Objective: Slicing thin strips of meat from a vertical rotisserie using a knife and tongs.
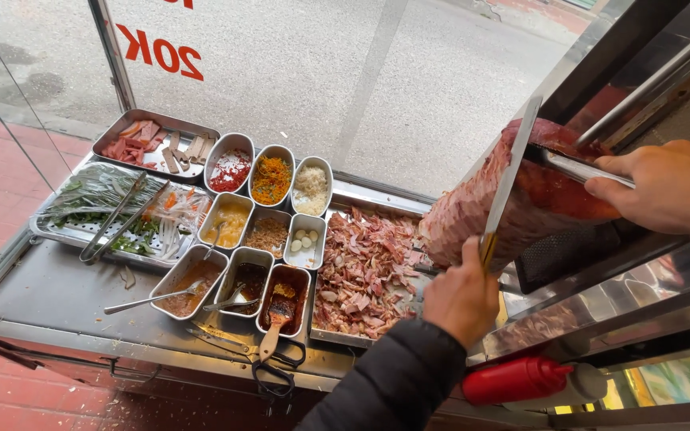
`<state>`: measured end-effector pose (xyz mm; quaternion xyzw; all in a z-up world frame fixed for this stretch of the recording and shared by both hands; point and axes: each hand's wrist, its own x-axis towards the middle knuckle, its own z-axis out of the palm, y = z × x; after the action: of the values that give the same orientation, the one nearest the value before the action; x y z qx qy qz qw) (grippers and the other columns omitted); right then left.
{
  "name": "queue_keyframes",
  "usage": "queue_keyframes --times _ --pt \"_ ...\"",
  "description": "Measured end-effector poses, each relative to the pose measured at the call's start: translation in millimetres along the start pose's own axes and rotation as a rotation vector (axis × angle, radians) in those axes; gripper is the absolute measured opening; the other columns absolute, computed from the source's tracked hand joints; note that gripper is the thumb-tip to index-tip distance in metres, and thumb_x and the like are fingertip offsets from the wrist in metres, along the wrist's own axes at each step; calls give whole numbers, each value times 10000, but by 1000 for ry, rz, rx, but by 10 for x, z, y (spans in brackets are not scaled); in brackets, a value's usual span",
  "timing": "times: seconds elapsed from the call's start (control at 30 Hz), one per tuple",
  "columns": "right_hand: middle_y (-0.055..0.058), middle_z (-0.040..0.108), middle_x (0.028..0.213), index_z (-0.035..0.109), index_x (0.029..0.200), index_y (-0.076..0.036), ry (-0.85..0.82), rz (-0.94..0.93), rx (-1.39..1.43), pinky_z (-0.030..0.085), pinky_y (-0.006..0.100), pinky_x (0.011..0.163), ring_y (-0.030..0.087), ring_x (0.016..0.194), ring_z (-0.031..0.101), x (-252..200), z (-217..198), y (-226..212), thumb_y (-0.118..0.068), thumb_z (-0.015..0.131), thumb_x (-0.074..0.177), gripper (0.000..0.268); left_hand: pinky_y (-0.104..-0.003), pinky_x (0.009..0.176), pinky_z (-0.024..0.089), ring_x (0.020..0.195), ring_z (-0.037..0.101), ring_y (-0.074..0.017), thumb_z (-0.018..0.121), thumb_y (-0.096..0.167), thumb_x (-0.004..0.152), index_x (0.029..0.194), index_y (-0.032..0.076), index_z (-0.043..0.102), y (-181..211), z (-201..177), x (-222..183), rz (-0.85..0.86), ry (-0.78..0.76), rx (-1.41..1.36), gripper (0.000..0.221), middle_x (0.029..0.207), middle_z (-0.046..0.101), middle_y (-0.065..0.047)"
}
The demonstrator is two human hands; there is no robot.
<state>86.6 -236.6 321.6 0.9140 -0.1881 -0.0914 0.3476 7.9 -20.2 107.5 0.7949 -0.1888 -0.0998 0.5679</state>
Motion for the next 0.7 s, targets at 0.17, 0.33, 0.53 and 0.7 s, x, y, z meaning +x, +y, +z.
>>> queue_keyframes --times 0.17,0.33,0.53,0.7 --pt "40 769 1621 562 1677 -528 8 1 33 588 458 1165 362 1511 710 -7 -27 45 -817 397 1039 720 -452 627 539 599 530 -225 402 196 1149 1614 1 388 325 -139 273 5 2 -22 505 756 542 -18" --pt "39 781 1612 581 1675 -509 33 3 34 595 449 1159 349 1511 711 87 22 43 -827 419 1033 735 -544 832 641 822 723 -336 436 201 1135 1507 47 440 334 -218 453 -11 -23 -11 403 966 720 -140" --pt "52 797 1598 570 1669 -563 5 23 57 619 428 1095 351 1451 758 43 -32 22 -875 432 1005 746 -700 720 468 747 656 -566 439 268 1114 1659 94 359 -3 64 54 -18 40 -34 578 896 720 -275" --pt "49 765 1634 567 1684 -502 28 0 1 608 442 1156 354 1508 730 118 33 7 -846 406 1029 757 -716 795 517 897 727 -578 418 233 1039 1313 15 486 410 -168 682 9 51 -6 357 1084 778 -333"
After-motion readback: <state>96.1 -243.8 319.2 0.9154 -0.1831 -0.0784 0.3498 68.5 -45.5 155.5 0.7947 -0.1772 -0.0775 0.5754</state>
